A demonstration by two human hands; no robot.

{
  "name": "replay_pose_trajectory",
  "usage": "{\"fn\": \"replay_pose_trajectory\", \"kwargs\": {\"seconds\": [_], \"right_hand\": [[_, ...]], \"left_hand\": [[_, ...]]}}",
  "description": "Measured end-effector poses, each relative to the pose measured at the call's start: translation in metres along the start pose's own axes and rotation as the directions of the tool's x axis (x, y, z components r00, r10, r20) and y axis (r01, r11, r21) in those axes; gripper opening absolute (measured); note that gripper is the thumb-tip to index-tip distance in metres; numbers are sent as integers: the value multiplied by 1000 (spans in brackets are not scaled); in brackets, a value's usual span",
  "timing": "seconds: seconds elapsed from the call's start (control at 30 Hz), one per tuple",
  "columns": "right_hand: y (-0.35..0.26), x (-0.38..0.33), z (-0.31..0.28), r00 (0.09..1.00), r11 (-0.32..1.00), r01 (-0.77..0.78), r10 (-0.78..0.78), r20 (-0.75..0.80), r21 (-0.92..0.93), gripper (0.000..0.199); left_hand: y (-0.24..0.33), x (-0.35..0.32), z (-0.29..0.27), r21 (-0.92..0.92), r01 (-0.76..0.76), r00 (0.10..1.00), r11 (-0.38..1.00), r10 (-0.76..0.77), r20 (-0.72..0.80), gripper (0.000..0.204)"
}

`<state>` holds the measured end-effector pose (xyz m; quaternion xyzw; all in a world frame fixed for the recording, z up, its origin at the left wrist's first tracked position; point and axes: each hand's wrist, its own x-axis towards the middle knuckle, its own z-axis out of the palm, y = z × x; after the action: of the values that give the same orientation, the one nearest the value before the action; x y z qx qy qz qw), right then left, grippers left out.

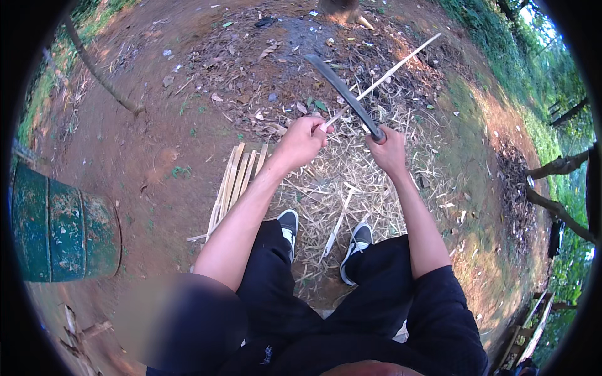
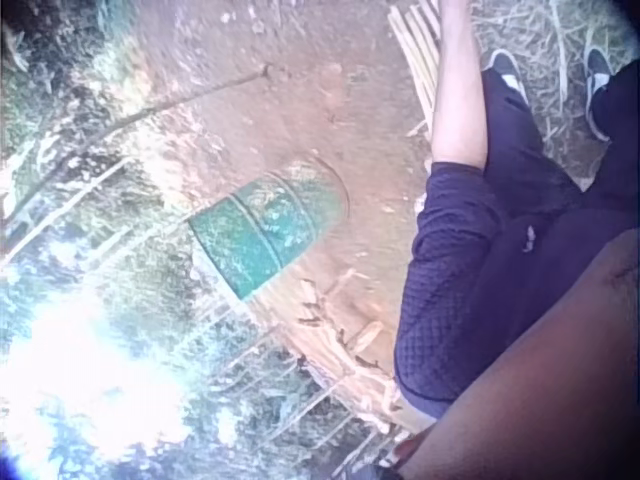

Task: The person strips thin layers from a bamboo stick using a large blade, then sets the stick down onto a stack of similar pieces.

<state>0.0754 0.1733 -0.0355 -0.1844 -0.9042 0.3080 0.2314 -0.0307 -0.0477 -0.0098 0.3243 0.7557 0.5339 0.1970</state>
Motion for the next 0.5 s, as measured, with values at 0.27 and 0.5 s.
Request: {"fn": "replay_pose_trajectory", "kwargs": {"seconds": [0.27, 0.5], "right_hand": [[-23, 0, 12, 999, 998, 41, -40, 27, -38, 22], [-28, 2, 21, 998, 995, 58, -58, 11, -79, 22]], "left_hand": [[2, -3, -2, -18, 61, 998, 998, -60, 19, 27], [2, -6, -10, 2, 50, 999, 999, -50, 22, 27]]}}
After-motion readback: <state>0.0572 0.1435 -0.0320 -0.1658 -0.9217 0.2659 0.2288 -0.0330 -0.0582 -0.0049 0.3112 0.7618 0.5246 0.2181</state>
